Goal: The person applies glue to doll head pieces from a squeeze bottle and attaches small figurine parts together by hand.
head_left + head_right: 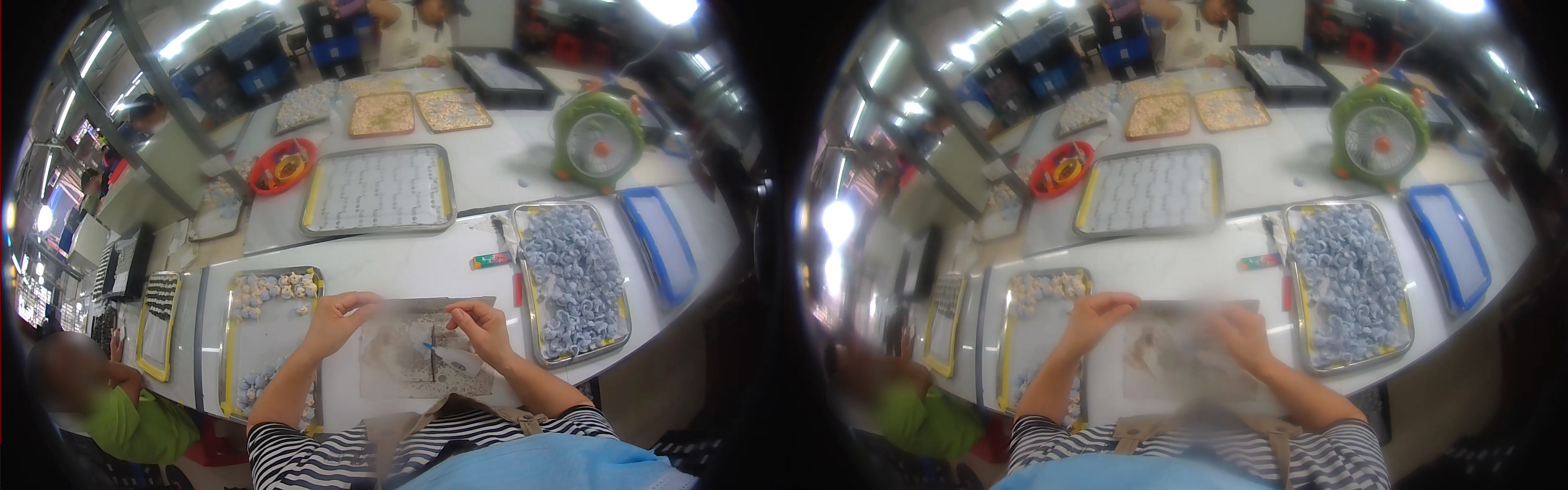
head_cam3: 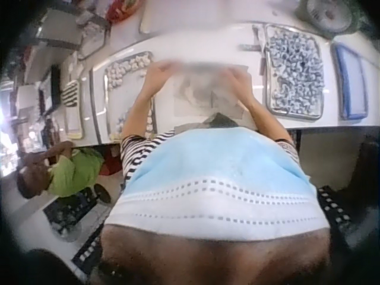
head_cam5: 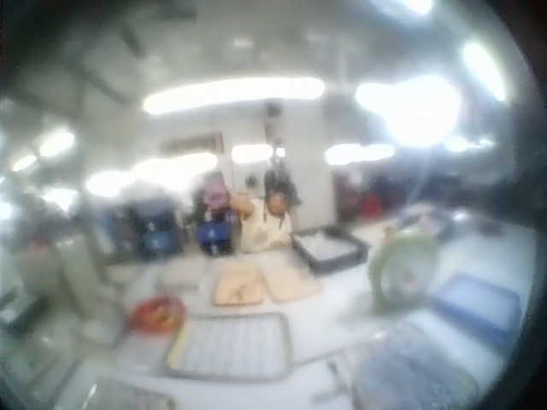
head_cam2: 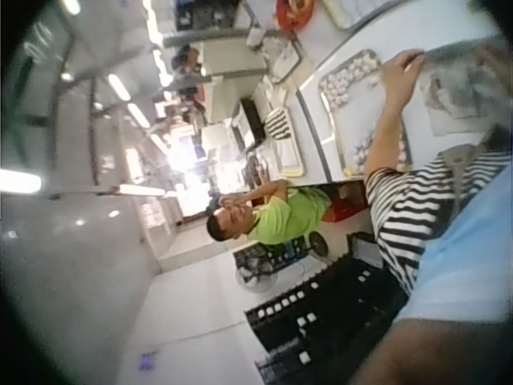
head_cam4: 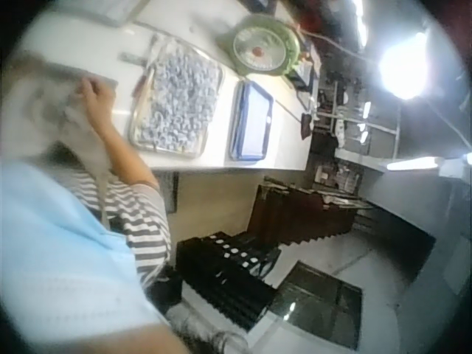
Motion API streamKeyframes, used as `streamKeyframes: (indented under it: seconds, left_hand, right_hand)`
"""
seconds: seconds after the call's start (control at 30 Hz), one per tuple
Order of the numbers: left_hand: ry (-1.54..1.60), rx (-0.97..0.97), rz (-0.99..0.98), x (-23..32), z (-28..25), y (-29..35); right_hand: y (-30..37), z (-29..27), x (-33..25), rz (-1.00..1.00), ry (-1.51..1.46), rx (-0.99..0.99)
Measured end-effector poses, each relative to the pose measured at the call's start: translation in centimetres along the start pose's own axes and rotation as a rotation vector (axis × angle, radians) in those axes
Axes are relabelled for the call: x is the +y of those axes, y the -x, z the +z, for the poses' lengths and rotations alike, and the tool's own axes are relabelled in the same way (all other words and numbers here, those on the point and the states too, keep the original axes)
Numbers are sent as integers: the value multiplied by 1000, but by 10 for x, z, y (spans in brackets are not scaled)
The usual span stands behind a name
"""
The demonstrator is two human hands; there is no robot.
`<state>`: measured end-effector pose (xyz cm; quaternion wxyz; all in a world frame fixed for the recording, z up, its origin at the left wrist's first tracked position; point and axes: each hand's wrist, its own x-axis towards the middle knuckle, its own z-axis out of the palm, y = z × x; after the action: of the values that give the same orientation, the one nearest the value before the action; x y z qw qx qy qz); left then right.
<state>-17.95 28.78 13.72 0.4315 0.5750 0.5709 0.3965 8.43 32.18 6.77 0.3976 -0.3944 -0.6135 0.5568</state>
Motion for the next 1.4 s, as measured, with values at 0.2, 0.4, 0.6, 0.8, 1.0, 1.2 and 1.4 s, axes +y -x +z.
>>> streamKeyframes:
  seconds: [0.2,0.4,0.6,0.8,1.0,1.2,1.4]
  left_hand:
    - [-118,108,-4,0,3,23]
    - [-120,277,-62,-19,0,58]
    - [3,282,-133,-20,5,86]
    - [83,205,-69,0,14,96]
    - [394,-137,389,70,22,105]
    - [745,-603,1108,174,42,117]
    - [806,-769,1071,206,50,151]
  right_hand:
    - [8,-7,-5,19,1,-2]
    - [22,-5,-9,25,-36,-6]
    - [37,-3,-2,4,-16,8]
    - [40,2,-7,28,-41,82]
    - [52,10,-2,-163,46,197]
    - [72,29,3,-202,160,300]
    - [79,49,-13,-313,176,263]
